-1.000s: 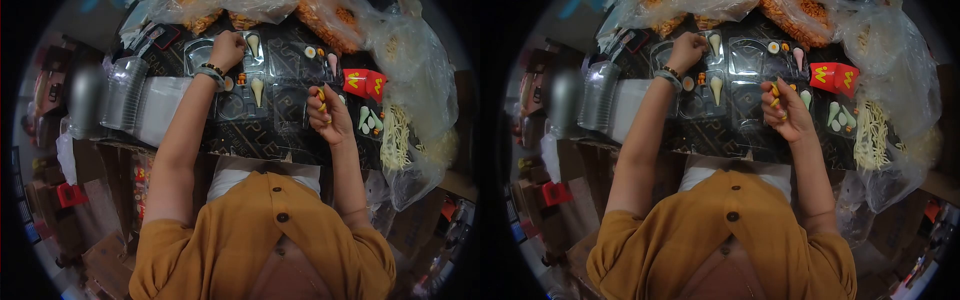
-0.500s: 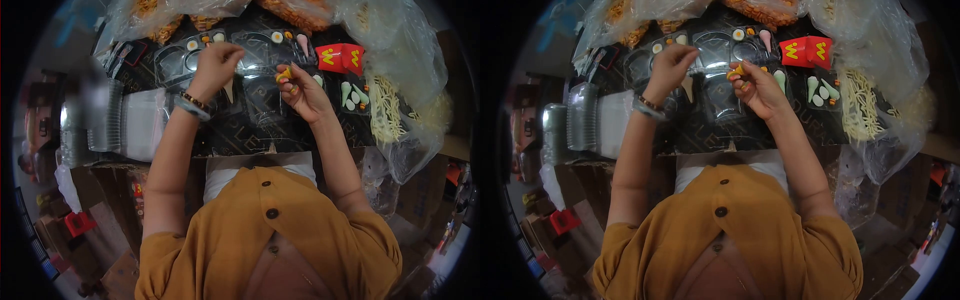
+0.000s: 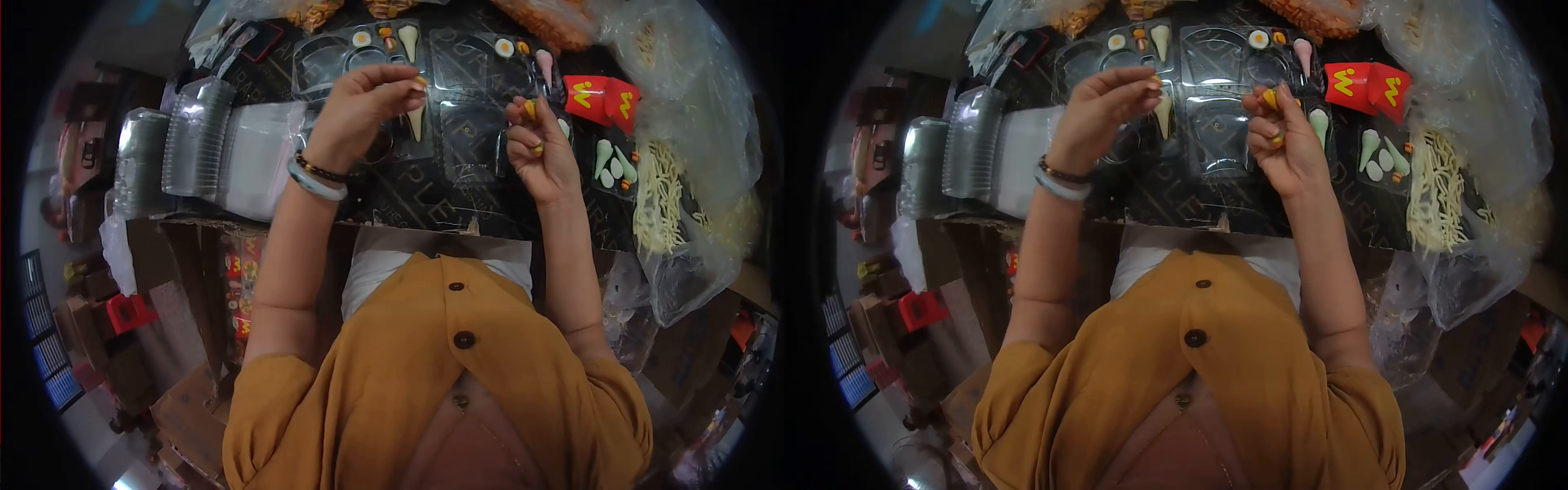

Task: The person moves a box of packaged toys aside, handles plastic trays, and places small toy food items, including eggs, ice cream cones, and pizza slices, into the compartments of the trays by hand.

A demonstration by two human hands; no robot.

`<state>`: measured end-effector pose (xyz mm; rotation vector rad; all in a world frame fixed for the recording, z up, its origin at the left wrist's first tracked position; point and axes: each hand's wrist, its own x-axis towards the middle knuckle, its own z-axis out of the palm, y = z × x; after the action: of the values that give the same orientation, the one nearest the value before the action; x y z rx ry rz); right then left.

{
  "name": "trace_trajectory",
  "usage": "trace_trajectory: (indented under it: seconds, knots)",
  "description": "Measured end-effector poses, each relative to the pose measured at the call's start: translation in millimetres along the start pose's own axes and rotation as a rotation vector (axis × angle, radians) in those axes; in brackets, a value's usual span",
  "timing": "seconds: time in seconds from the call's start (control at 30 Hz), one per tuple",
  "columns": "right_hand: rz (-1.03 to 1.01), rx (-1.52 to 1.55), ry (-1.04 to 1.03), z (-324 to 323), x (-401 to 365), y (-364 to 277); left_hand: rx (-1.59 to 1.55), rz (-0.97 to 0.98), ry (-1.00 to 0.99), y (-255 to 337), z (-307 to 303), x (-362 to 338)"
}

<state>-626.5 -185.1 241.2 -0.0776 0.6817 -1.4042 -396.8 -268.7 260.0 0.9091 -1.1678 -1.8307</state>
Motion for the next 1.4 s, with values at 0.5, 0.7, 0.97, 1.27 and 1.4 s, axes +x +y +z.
trace_trajectory:
  seconds: [0.5,0.7,0.97,1.27,1.4]
  knots:
    - [0.037,-0.134,-0.06,-16.1,-23.4,-19.8,1.182,0.265,0.056,-23.2,-23.8,-3.9]
    - [0.033,-0.137,-0.09,-19.6,-23.7,-17.3,1.255,0.424,0.146,-28.7,-14.4,-9.2]
    - [-0.029,-0.275,-0.052,-10.3,-26.2,-14.8,0.875,0.457,0.076,-28.9,50.8,-7.5]
    - [-0.5,-0.78,0.078,-19.0,-17.2,-7.2,0.231,-0.012,-0.157,-31.7,106.4,20.3]
    - [-0.395,-0.725,0.066,-18.4,-21.3,-16.8,0.153,-0.081,-0.178,-34.2,109.4,29.2]
